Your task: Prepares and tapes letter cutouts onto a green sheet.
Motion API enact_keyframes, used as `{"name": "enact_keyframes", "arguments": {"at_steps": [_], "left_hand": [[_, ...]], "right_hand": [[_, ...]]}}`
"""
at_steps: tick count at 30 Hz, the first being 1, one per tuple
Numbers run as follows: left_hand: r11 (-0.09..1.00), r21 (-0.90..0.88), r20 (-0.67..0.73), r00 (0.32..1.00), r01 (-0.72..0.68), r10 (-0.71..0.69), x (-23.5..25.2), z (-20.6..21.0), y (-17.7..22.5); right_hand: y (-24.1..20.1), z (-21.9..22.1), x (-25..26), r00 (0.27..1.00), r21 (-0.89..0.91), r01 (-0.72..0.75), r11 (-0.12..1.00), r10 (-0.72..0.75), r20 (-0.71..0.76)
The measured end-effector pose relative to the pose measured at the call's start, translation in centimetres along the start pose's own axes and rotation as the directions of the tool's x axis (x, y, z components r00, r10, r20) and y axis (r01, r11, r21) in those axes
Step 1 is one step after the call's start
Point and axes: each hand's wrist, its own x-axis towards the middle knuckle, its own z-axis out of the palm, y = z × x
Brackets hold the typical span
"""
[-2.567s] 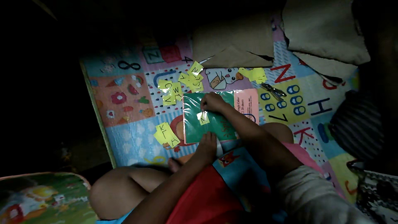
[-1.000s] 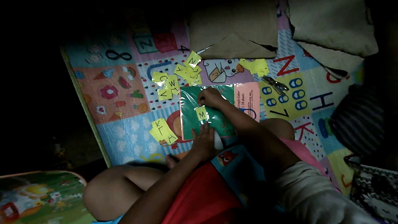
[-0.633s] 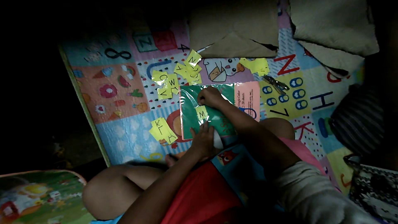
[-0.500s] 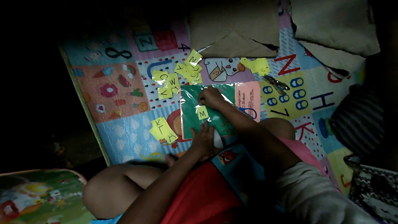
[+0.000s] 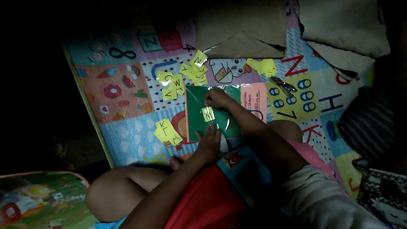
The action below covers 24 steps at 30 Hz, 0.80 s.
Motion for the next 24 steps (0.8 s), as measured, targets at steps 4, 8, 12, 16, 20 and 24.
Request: {"name": "enact_keyframes", "arguments": {"at_steps": [4, 8, 12, 16, 20, 24], "left_hand": [[1.0, -0.004, 0.001, 1.0, 0.005, -0.005, -0.1, 0.1, 0.1], [1.0, -0.001, -0.004, 1.0, 0.004, -0.004, -0.1, 0.5, 0.2], [1.0, 0.003, 0.027, 1.0, -0.004, 0.003, -0.3, 0.3, 0.4], [1.0, 0.0, 0.02, 1.0, -0.015, 0.015, -0.3, 0.5, 0.4], [0.999, -0.016, 0.02, 0.999, -0.029, 0.03, -0.5, 0.6, 0.5], [1.0, -0.002, 0.035, 0.999, -0.018, 0.018, -0.4, 0.6, 0.7]], "right_hand": [[0.0, -0.3, 0.3, 0.999, -0.022, -0.004, 1.0, 0.005, 0.048], [-0.4, -0.9, 0.3, 0.997, 0.0, -0.014, 1.0, 0.014, 0.08], [-1.0, -1.8, 0.1, 0.991, 0.034, -0.041, 0.999, 0.036, 0.127], [-0.7, -2.0, 0.3, 0.988, 0.071, -0.059, 0.996, 0.048, 0.15], [-1.2, -2.5, 0.2, 0.98, 0.078, -0.087, 0.993, 0.071, 0.187], [-1.2, -2.8, 0.5, 0.976, 0.106, -0.088, 0.99, 0.064, 0.21]]}}
